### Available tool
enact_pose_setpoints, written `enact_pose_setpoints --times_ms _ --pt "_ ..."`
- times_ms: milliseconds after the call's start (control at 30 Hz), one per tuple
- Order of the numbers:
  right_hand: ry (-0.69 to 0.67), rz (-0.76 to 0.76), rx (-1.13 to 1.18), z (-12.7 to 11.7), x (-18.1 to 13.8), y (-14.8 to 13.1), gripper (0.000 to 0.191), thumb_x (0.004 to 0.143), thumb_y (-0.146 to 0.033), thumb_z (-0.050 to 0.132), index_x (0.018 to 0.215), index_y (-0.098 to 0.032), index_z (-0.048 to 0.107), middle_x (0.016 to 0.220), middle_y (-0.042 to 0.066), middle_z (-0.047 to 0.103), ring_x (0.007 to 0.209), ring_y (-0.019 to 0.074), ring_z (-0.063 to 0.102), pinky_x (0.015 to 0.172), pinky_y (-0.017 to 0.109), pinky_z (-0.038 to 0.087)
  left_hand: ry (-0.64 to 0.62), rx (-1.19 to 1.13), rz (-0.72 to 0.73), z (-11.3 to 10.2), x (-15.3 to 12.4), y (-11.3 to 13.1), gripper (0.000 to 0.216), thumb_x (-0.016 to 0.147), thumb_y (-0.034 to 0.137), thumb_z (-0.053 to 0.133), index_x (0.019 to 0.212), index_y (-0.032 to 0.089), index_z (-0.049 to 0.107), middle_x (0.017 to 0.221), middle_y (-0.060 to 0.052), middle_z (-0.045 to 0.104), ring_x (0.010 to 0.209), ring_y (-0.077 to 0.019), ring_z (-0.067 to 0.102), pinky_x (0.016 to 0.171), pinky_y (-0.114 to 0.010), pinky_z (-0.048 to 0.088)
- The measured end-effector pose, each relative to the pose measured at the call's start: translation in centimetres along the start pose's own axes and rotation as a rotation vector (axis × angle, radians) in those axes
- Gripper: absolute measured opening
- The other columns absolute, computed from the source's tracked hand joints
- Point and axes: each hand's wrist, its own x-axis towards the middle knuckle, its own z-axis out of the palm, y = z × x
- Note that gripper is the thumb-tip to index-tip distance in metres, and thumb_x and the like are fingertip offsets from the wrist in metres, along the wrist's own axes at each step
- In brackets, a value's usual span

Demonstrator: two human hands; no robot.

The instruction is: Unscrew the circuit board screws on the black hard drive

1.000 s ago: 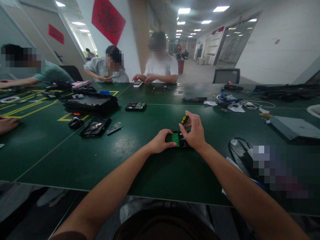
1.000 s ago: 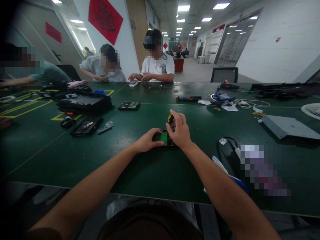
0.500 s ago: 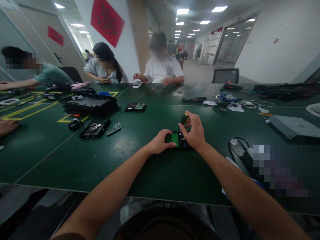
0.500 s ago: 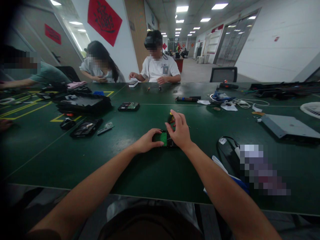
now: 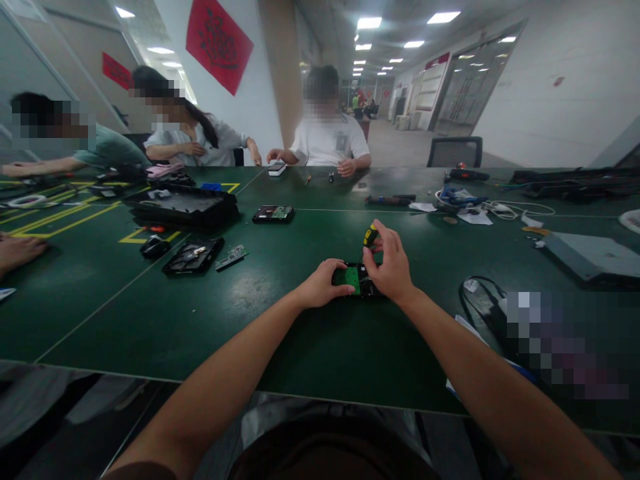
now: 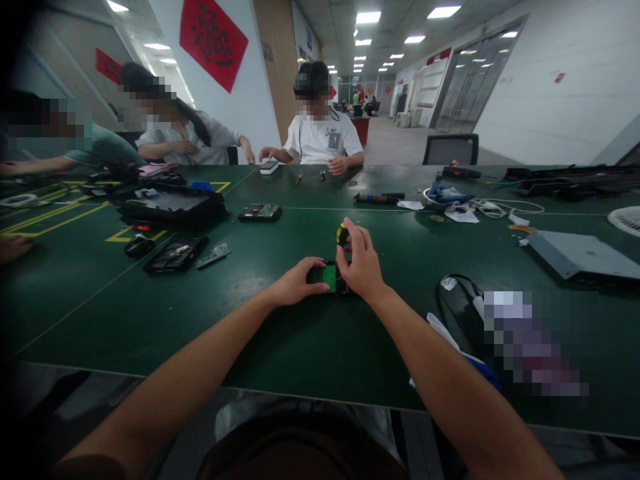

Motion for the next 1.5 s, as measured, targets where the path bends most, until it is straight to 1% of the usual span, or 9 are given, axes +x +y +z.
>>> enact_pose_setpoints --times_ms 100,300,433,633,800,967,1200,1367,1500 --pt "0.007 0.010 -0.001 0.04 -0.02 0.02 0.065 0.094 -0.024 0.060 0.153 -0.032 0.034 0.132 0.013 0.051 0.092 0.0229 0.066 0.080 0.046 0.064 -0.004 -0.001 0.002 -0.05 0.00 0.07 0.063 0.078 0.044 0.081 0.131 0.021 0.056 0.142 -0.013 0.054 0.132 -0.0309 0.052 0.115 -0.049 0.041" --pt "0.013 -0.001 -0.010 0.25 -0.05 0.28 0.067 0.094 -0.023 0.058 0.155 -0.030 0.031 0.134 0.014 0.053 0.096 0.0251 0.067 0.089 0.051 0.062 -0.005 0.003 -0.008 -0.21 0.01 0.48 0.060 0.079 0.045 0.081 0.129 0.021 0.058 0.142 -0.014 0.054 0.131 -0.0312 0.052 0.114 -0.049 0.042" --pt "0.040 -0.005 -0.024 0.34 -0.07 0.40 0.065 0.092 -0.025 0.064 0.151 -0.028 0.037 0.133 0.014 0.052 0.090 0.0238 0.065 0.078 0.046 0.064 -0.009 0.019 -0.004 -0.14 0.16 0.10 0.063 0.078 0.047 0.081 0.130 0.019 0.057 0.141 -0.014 0.055 0.131 -0.0319 0.052 0.113 -0.050 0.042" --pt "0.038 -0.013 -0.023 0.43 -0.06 0.24 0.067 0.091 -0.021 0.063 0.152 -0.026 0.036 0.134 0.014 0.052 0.092 0.0237 0.066 0.084 0.047 0.062 -0.007 0.033 0.003 0.04 0.33 -0.36 0.065 0.077 0.047 0.082 0.130 0.018 0.057 0.140 -0.014 0.055 0.131 -0.0306 0.052 0.113 -0.047 0.042" --pt "0.048 0.004 -0.019 0.38 -0.04 0.21 0.065 0.090 -0.024 0.066 0.149 -0.027 0.039 0.132 0.014 0.052 0.088 0.0223 0.066 0.076 0.044 0.063 -0.006 0.036 0.008 -0.07 0.24 0.03 0.064 0.078 0.045 0.082 0.130 0.018 0.057 0.140 -0.014 0.055 0.131 -0.0304 0.051 0.114 -0.046 0.041" --pt "0.012 -0.004 0.003 0.29 -0.06 0.25 0.064 0.093 -0.021 0.061 0.152 -0.029 0.037 0.136 0.013 0.052 0.097 0.0234 0.067 0.085 0.045 0.062 -0.011 0.022 -0.016 -0.19 0.15 0.27 0.064 0.078 0.045 0.082 0.130 0.018 0.057 0.141 -0.015 0.055 0.131 -0.0307 0.052 0.113 -0.047 0.042" --pt "0.049 -0.014 -0.034 0.15 0.06 0.09 0.065 0.091 -0.025 0.067 0.149 -0.026 0.039 0.131 0.013 0.052 0.091 0.0225 0.064 0.077 0.043 0.063 -0.018 0.024 -0.015 -0.15 0.24 0.14 0.063 0.078 0.046 0.081 0.130 0.018 0.057 0.139 -0.014 0.056 0.130 -0.0313 0.052 0.112 -0.048 0.043" --pt "0.001 -0.030 -0.018 0.08 -0.02 0.02 0.067 0.093 -0.022 0.062 0.153 -0.027 0.034 0.134 0.013 0.052 0.094 0.0231 0.065 0.087 0.046 0.061 -0.002 0.027 -0.006 -0.15 0.18 0.36 0.063 0.079 0.046 0.081 0.129 0.017 0.058 0.139 -0.015 0.056 0.129 -0.0305 0.053 0.112 -0.046 0.043" --pt "0.007 -0.017 -0.022 0.11 -0.06 0.13 0.066 0.093 -0.022 0.062 0.153 -0.029 0.035 0.133 0.012 0.052 0.093 0.0224 0.065 0.084 0.045 0.062 -0.005 0.014 0.008 -0.09 0.15 0.21 0.063 0.079 0.046 0.080 0.130 0.016 0.058 0.138 -0.016 0.056 0.129 -0.0311 0.053 0.112 -0.048 0.043"
